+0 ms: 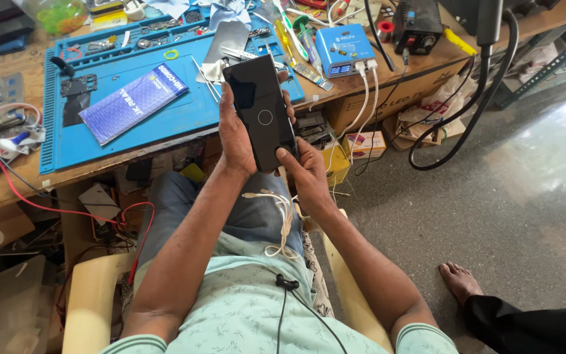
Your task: The person handles a smartphone, removes the back cover, and uses tweezers to adjust internal components. They wipe the battery area with a cloth and continue manipulating the internals while the device is connected to a charger.
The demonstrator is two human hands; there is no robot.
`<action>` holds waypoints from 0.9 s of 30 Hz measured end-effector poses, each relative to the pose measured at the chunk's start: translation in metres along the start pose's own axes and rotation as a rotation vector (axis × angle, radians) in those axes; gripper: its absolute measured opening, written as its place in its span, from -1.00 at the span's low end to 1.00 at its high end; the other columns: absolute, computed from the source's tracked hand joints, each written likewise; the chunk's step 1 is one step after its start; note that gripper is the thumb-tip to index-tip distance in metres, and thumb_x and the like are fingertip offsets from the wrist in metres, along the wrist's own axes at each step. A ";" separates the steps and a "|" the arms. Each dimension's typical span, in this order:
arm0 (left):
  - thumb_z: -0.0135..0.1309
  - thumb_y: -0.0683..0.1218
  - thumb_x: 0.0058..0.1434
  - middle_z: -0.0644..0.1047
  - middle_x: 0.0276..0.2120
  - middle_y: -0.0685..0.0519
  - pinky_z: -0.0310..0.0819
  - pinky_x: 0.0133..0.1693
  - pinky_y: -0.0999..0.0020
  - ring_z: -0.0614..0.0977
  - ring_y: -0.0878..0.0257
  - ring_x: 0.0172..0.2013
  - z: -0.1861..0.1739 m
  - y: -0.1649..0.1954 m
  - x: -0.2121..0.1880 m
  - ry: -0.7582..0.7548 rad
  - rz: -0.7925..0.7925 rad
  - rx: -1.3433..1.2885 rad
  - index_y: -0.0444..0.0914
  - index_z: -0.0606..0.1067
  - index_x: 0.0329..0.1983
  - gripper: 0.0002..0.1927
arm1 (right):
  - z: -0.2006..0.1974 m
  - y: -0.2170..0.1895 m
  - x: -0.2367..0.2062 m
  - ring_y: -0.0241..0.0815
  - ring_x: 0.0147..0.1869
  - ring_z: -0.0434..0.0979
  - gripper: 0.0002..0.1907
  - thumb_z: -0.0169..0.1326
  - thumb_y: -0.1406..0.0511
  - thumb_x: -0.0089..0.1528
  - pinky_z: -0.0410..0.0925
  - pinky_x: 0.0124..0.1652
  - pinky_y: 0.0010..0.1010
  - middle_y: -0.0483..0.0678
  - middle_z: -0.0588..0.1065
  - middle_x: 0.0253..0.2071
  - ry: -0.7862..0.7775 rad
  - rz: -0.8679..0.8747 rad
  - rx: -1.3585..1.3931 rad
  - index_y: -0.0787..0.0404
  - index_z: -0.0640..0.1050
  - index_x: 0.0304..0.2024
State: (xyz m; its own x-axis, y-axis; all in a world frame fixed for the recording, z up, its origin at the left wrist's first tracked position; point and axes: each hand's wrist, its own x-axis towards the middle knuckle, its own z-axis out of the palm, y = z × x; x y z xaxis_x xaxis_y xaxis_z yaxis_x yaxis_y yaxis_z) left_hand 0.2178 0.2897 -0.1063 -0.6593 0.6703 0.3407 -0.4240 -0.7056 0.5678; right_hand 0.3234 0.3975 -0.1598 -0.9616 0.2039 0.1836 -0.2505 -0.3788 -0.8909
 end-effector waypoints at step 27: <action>-0.14 0.46 0.37 0.55 -0.10 -0.10 0.64 -0.07 0.28 0.65 0.15 -0.15 -0.005 0.000 -0.005 0.014 0.007 0.008 -0.46 0.28 0.46 -0.02 | 0.001 0.010 0.001 -0.46 -0.28 0.51 -0.72 0.12 0.22 0.42 0.38 -0.26 -0.62 -0.10 0.57 -0.30 -0.052 -0.080 -0.013 0.35 0.51 -0.02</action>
State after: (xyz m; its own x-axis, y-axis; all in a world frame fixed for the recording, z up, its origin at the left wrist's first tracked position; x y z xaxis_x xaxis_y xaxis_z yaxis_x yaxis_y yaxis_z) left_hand 0.2174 0.2848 -0.1118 -0.6711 0.6617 0.3343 -0.4144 -0.7088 0.5709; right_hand 0.3200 0.3931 -0.1678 -0.9431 0.1859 0.2757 -0.3258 -0.3509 -0.8779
